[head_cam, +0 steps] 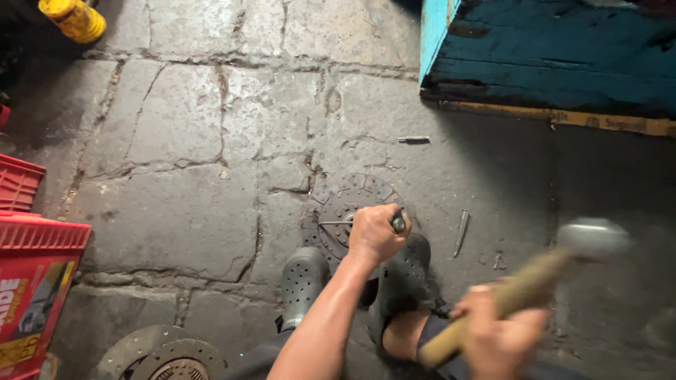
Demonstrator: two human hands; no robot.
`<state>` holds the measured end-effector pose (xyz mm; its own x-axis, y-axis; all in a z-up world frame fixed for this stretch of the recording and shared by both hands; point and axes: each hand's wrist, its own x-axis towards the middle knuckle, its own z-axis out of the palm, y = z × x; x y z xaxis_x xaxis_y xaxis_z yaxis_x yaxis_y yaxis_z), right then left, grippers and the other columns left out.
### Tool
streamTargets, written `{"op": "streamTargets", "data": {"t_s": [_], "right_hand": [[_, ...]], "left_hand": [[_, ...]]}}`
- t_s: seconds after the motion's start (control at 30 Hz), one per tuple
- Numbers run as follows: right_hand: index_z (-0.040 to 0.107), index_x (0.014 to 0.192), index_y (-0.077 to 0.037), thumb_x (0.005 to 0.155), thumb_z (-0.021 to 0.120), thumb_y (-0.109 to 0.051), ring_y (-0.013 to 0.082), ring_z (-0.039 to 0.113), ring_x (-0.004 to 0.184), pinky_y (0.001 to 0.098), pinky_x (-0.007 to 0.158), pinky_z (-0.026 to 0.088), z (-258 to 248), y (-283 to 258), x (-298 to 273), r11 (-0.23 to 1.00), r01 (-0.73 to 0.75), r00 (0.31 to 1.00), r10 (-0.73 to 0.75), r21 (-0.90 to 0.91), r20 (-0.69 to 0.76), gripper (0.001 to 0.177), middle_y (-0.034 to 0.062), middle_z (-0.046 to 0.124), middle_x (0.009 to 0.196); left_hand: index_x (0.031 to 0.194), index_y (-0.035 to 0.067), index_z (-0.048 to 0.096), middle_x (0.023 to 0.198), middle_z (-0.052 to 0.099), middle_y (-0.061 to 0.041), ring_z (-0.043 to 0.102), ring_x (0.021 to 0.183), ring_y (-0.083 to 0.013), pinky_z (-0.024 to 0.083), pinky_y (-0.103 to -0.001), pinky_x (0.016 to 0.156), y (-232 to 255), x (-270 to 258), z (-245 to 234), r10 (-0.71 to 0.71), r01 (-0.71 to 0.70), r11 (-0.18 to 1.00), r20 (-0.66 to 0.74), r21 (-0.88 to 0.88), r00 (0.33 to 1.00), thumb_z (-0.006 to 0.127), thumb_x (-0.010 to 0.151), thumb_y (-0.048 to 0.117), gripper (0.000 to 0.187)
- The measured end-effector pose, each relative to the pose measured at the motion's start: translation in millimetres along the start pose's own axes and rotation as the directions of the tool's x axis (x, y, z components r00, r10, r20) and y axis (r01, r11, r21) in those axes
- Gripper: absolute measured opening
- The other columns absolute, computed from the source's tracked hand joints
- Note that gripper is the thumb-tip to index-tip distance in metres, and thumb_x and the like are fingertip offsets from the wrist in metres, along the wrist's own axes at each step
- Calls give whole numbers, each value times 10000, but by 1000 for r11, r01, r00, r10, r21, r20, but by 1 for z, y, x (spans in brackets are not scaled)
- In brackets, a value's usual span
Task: The person uses a hammer and a chisel to work on a circular metal part, likely a brake disc. They repeatedly strike the chisel to remove or adjust components on the disc.
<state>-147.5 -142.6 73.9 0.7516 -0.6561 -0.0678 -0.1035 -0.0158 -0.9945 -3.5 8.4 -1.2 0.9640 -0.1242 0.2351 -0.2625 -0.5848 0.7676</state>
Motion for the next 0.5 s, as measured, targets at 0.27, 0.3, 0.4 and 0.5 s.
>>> {"op": "streamTargets", "data": {"t_s": [0.27, 0.3, 0.4, 0.5], "right_hand": [[520, 1142, -49, 832, 706, -109, 208, 568, 469, 387, 397, 486, 12, 17, 6, 778, -513, 716, 621, -363, 318, 366, 110, 584, 667], [501, 1131, -18, 834, 691, -93, 211, 577, 468, 389, 392, 491, 4, 14, 10, 828, -484, 774, 556, -283, 303, 360, 114, 587, 665], [432, 1193, -12, 878, 635, -83, 166, 568, 521, 350, 427, 509, 1, 15, -1, 965, -261, 956, 252, 39, 149, 381, 71, 579, 755], [404, 1213, -44, 874, 651, -77, 178, 558, 511, 354, 429, 500, 24, 17, -20, 943, -332, 917, 325, -6, 232, 421, 87, 566, 738]], "left_hand": [[699, 71, 614, 727, 676, -167, 684, 736, -384, 545, -482, 670, -13, -9, 12, 72, -77, 996, 108, 40, 992, 743, 740, 221, 202], [681, 67, 600, 712, 672, -164, 685, 719, -379, 543, -485, 668, -13, -8, 15, 68, -76, 995, 118, 60, 991, 749, 756, 235, 237], [693, 68, 598, 714, 665, -162, 683, 730, -383, 542, -484, 675, -16, -11, 19, 66, -70, 997, 86, 44, 994, 734, 773, 222, 220], [690, 73, 599, 727, 673, -156, 687, 723, -376, 549, -482, 683, -19, -10, 19, 90, -94, 994, 86, 51, 992, 737, 760, 213, 209]]}}
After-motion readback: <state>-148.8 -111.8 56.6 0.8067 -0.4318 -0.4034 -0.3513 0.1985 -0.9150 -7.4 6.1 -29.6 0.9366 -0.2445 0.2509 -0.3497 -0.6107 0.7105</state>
